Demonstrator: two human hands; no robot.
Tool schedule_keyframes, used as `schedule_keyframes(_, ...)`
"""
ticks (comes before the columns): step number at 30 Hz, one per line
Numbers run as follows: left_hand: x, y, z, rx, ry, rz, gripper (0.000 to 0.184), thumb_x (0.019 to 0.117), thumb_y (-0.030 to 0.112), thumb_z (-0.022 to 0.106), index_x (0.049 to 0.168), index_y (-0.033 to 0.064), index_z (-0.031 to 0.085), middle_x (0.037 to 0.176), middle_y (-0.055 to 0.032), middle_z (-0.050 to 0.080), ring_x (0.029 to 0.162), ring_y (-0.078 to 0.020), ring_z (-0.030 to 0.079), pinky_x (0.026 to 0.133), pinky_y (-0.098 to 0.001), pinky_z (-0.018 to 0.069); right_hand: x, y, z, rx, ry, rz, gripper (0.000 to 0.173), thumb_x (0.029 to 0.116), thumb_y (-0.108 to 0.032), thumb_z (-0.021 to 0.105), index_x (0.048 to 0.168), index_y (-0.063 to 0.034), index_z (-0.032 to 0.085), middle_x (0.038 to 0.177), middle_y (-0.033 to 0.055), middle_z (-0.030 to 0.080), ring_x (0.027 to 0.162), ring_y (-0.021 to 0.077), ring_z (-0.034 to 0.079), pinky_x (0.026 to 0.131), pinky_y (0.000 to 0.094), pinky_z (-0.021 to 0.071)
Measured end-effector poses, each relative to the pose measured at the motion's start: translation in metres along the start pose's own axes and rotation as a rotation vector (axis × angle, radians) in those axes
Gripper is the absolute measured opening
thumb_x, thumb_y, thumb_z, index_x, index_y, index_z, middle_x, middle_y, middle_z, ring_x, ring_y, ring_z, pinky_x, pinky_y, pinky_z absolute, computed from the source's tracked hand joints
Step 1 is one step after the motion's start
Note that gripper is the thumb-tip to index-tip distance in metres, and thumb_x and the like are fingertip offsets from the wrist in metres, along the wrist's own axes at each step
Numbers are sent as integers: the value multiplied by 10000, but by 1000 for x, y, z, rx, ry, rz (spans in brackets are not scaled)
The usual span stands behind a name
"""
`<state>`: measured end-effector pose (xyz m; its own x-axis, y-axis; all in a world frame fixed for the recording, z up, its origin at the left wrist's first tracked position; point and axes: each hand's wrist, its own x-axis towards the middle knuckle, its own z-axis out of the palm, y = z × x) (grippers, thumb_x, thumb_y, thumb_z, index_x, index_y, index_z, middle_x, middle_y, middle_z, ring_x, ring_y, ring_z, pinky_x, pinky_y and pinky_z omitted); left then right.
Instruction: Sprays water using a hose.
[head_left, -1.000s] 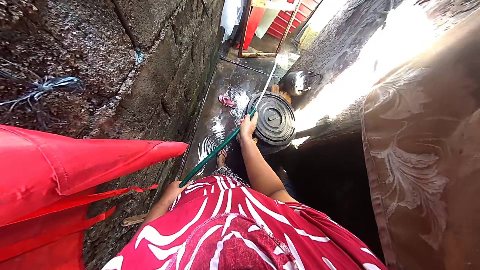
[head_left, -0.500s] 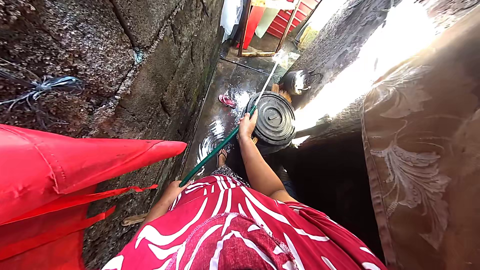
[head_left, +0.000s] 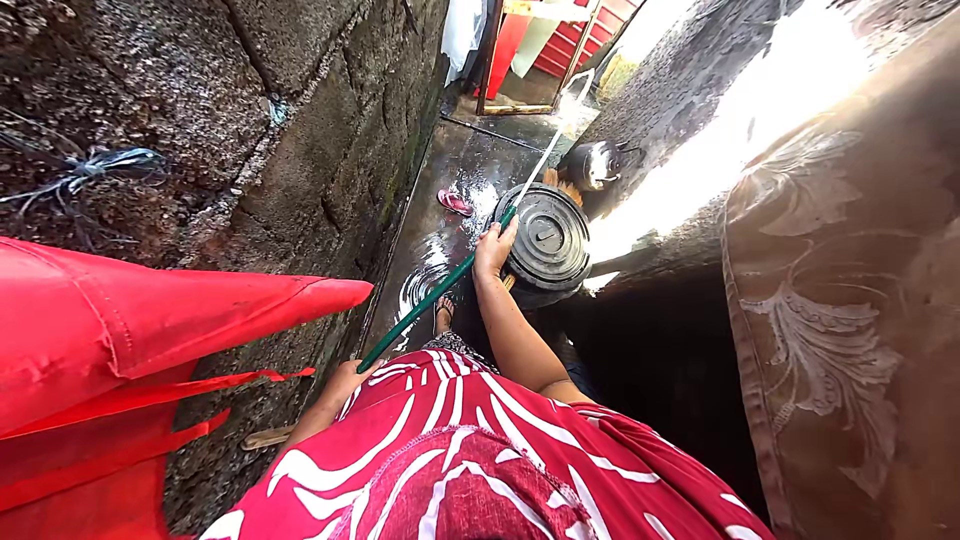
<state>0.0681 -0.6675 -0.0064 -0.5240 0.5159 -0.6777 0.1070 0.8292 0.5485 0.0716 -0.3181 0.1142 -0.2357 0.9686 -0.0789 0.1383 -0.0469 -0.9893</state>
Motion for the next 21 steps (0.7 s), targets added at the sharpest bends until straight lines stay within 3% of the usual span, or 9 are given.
schedule_keyframes(21,-3,3,0,-4,26,22,482,1047,379,603,1044,-96,681,964,-275,676,929,-379,653,901,-567,479,1,-2,-3,69,-78,-57,552,1113,-161,350,1634,-80,188,1403,196,502,791,149,591,708,304,541)
